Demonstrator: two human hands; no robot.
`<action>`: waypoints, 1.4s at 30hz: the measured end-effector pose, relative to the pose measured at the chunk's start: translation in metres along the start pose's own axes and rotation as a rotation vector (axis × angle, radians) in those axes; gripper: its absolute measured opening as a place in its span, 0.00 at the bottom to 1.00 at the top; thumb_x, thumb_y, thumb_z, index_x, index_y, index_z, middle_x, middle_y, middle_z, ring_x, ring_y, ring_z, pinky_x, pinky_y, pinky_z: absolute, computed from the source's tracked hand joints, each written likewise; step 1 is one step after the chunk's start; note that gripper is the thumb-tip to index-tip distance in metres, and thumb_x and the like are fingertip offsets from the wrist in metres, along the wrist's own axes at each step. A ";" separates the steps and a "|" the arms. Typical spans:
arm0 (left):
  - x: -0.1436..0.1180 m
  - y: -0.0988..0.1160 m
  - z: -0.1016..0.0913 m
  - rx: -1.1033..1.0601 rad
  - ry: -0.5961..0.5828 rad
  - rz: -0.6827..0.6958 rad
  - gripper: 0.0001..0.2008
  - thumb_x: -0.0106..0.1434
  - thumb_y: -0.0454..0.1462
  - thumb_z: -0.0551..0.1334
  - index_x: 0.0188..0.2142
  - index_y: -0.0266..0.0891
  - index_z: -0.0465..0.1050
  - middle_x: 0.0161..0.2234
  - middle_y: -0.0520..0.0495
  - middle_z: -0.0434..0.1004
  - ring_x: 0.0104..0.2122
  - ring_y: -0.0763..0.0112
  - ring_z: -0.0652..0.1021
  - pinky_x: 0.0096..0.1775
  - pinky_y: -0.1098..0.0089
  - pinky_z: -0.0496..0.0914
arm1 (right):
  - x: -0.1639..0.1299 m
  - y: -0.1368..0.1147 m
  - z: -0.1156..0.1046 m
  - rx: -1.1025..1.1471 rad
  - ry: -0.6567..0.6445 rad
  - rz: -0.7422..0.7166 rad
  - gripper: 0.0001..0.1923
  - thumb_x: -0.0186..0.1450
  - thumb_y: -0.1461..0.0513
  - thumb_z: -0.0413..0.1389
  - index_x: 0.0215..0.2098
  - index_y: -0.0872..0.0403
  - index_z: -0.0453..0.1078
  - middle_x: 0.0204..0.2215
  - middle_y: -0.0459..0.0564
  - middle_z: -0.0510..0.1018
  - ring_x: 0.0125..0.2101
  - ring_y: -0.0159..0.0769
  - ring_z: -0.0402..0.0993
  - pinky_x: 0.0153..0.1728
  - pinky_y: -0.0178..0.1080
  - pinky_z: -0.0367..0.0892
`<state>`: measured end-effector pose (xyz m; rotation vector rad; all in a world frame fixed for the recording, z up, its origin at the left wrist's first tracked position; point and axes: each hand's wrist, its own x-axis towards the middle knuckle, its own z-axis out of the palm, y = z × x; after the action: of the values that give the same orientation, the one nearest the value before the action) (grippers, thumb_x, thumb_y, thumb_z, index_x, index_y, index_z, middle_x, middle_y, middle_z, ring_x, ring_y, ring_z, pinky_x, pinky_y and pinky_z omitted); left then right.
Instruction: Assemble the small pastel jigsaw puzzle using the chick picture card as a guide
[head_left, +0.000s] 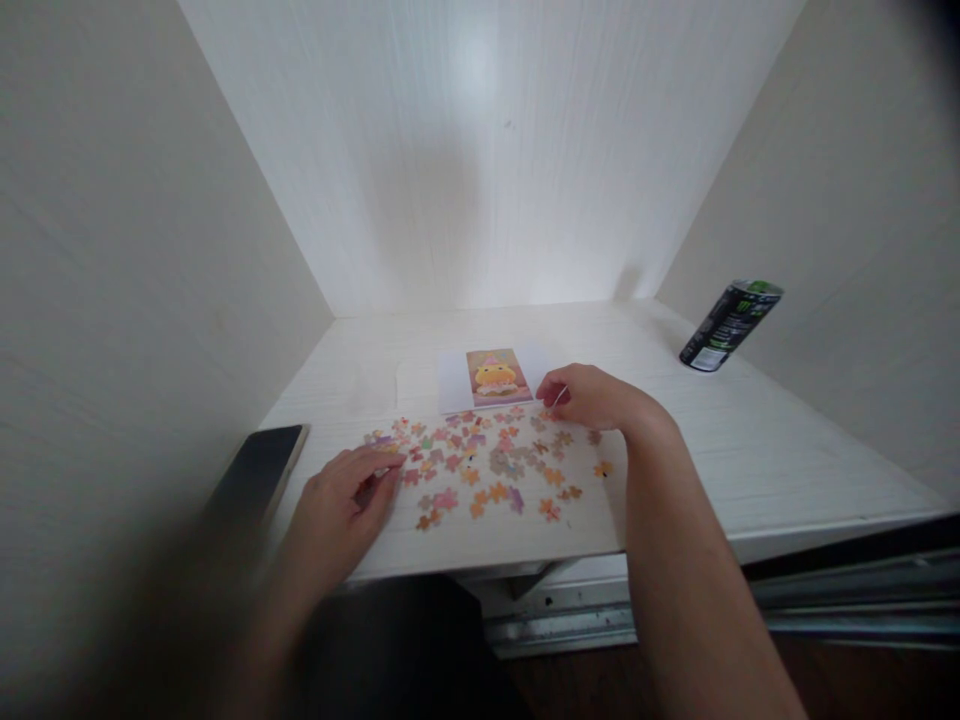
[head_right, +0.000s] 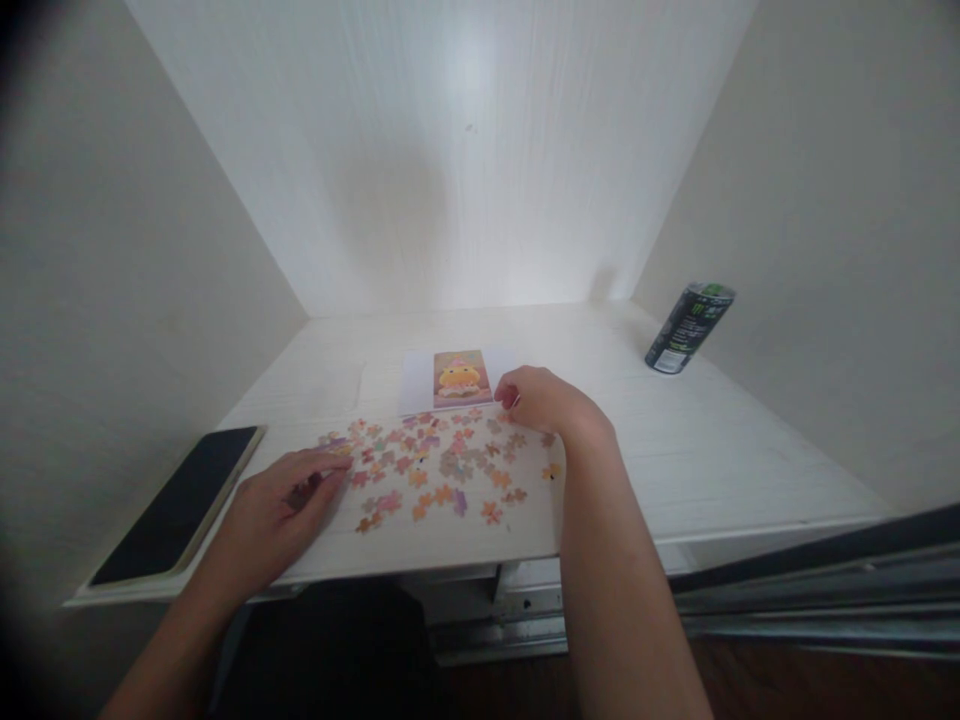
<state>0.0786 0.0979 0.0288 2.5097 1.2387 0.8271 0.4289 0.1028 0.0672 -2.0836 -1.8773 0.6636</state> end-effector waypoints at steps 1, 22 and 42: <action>0.000 0.000 0.000 0.003 0.005 0.002 0.13 0.66 0.43 0.58 0.43 0.42 0.77 0.41 0.46 0.80 0.40 0.63 0.78 0.44 0.64 0.73 | 0.000 -0.001 0.000 -0.006 -0.002 -0.002 0.17 0.51 0.72 0.56 0.36 0.53 0.77 0.36 0.50 0.81 0.26 0.33 0.73 0.19 0.31 0.62; 0.002 -0.001 0.005 0.026 0.089 0.006 0.13 0.66 0.42 0.56 0.40 0.40 0.77 0.38 0.46 0.80 0.33 0.66 0.76 0.37 0.66 0.70 | 0.022 0.026 0.007 0.158 -0.048 -0.191 0.14 0.51 0.68 0.58 0.36 0.57 0.76 0.31 0.49 0.81 0.31 0.34 0.74 0.31 0.33 0.66; 0.002 -0.001 0.003 0.012 0.076 0.030 0.13 0.65 0.43 0.56 0.38 0.40 0.77 0.38 0.45 0.81 0.32 0.65 0.77 0.33 0.67 0.69 | 0.026 0.045 0.000 0.387 -0.056 -0.124 0.19 0.45 0.66 0.66 0.36 0.57 0.77 0.33 0.49 0.82 0.34 0.36 0.77 0.37 0.34 0.71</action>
<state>0.0804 0.1002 0.0267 2.5340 1.2348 0.9328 0.4692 0.1225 0.0418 -1.7082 -1.7230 0.9733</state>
